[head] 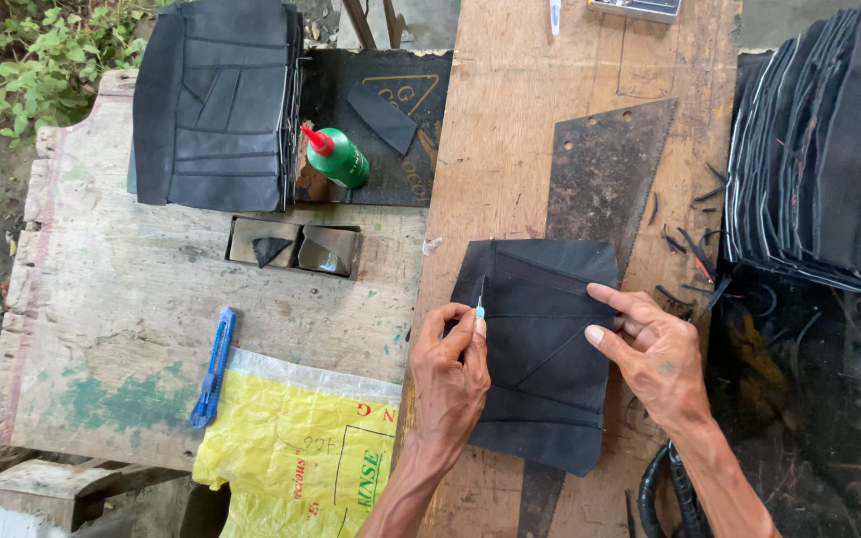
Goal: The person uses a utility knife to cut a black material piece on a wooden workbench, then switches to scissors to trim the edges. The person stacks the finished piece with others and repeats the cutting process on a new piece.
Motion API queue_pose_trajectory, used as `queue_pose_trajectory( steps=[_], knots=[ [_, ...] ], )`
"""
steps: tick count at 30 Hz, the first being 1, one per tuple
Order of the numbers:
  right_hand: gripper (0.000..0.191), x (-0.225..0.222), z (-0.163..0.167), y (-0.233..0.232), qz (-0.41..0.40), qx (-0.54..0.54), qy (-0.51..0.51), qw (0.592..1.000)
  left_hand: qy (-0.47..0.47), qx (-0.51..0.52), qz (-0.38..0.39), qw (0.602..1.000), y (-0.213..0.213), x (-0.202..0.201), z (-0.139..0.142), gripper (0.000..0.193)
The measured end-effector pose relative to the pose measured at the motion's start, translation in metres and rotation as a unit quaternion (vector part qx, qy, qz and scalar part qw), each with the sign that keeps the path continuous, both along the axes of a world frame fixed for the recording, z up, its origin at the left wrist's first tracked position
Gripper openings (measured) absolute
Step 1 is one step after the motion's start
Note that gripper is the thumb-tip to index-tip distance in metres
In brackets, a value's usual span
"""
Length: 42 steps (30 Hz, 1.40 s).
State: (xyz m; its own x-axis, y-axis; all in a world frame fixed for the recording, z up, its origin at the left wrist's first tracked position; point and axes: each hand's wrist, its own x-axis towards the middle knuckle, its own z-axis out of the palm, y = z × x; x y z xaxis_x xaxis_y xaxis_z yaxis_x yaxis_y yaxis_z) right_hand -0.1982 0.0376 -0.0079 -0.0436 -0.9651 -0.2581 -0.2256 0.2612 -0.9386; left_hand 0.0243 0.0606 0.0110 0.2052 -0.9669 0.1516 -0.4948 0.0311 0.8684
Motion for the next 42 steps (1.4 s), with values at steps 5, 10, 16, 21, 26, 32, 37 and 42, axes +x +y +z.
queue_pose_trajectory(
  steps=[5,10,16,21,26,32,37,42],
  knots=[
    [0.050,0.000,0.001,-0.001,0.004,-0.009,-0.007,1.000,0.014,0.031,0.003,0.999,-0.001,0.000,0.001,0.019],
    [0.048,0.002,0.004,-0.002,0.006,-0.002,0.003,1.000,-0.006,0.019,0.004,1.000,-0.002,-0.001,0.001,0.018],
    [0.049,0.003,0.007,-0.002,0.012,0.000,-0.002,1.000,-0.007,0.031,0.014,0.999,-0.002,-0.002,0.001,0.017],
    [0.049,0.004,0.007,-0.002,0.017,-0.012,0.015,1.000,-0.045,0.013,0.007,0.999,-0.003,-0.002,0.002,0.016],
    [0.049,0.007,0.011,-0.001,0.019,-0.016,0.030,0.999,-0.052,0.042,0.007,0.998,-0.005,-0.002,-0.002,0.018],
    [0.049,0.010,0.018,-0.001,0.034,-0.012,0.088,0.995,-0.063,0.038,0.000,0.997,-0.004,-0.002,-0.010,0.015],
    [0.049,0.016,0.026,-0.002,0.036,-0.028,0.135,0.990,-0.063,0.022,-0.005,0.998,-0.004,-0.001,-0.014,0.015],
    [0.043,0.023,0.038,-0.005,0.078,-0.187,0.312,0.928,-0.061,0.036,-0.009,0.997,-0.005,0.000,-0.016,0.014]
  ],
)
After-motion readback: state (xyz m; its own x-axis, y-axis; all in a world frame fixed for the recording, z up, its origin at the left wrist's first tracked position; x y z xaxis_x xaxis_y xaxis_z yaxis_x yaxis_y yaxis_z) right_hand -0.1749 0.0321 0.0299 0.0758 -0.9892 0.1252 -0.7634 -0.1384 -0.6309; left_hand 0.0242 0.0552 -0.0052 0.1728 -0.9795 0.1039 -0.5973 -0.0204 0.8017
